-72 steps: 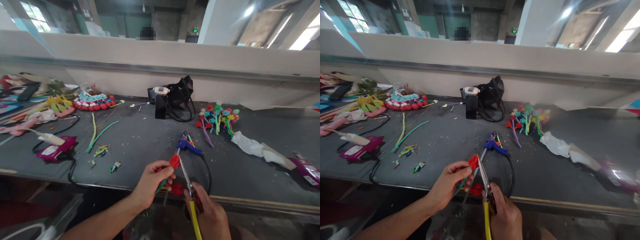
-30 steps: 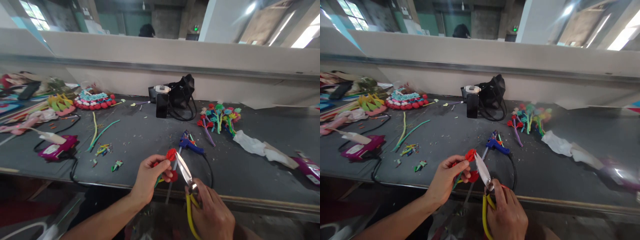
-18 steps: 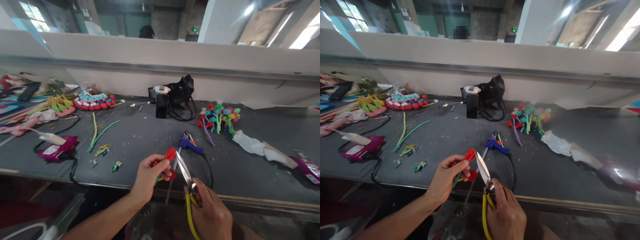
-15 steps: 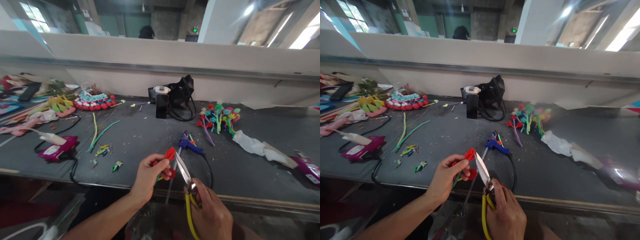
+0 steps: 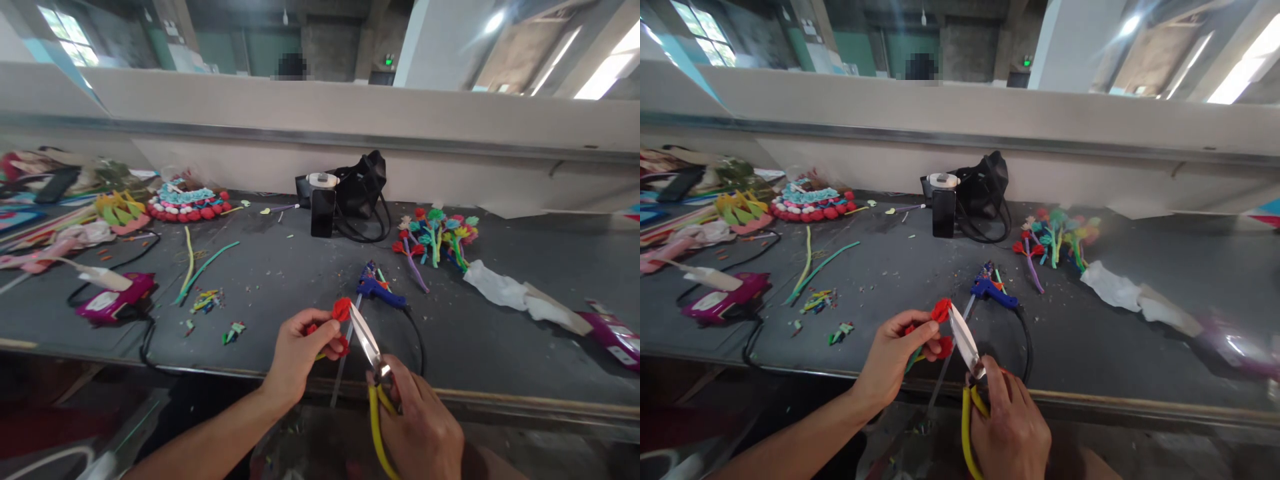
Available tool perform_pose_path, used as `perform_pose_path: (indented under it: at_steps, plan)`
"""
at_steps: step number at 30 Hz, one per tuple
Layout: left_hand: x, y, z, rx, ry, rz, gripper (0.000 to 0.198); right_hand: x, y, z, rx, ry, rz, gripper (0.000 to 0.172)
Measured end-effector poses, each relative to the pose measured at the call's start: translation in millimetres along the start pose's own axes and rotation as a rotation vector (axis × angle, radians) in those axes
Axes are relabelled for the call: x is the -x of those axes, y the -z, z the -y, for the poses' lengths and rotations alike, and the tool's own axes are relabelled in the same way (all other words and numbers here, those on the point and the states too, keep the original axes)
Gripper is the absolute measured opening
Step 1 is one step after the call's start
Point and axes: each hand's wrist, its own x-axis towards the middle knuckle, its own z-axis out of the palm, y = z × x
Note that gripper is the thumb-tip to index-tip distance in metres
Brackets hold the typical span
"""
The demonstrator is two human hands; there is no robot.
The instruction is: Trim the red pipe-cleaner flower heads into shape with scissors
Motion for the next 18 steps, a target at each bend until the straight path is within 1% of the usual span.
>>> perform_pose_path:
  at_steps: [4, 8, 12, 18]
  plan:
    - [0.4, -0.9, 2.7, -0.045, -0.013, -0.007, 0.017, -2.1, 0.1, 0.6, 0.026, 0.004, -0.011, 0.033]
    - [-0.5, -2.4, 5.0, -0.05, -0.015, -0.015, 0.018, -4.1, -2.7, -1.8, 0.035, 0.055, -0.035, 0.027]
    - [-1.2, -2.9, 4.9, -0.044, -0.032, -0.017, 0.018, -6.3, -5.4, 0.1, 0.048, 0.073, -0.064, 0.029]
    - [-1.1, -1.7, 3.2, -0.065, -0.041, -0.026, 0.016, -8.6, -2.8, 7.8, 0.041, 0.033, -0.013, 0.027]
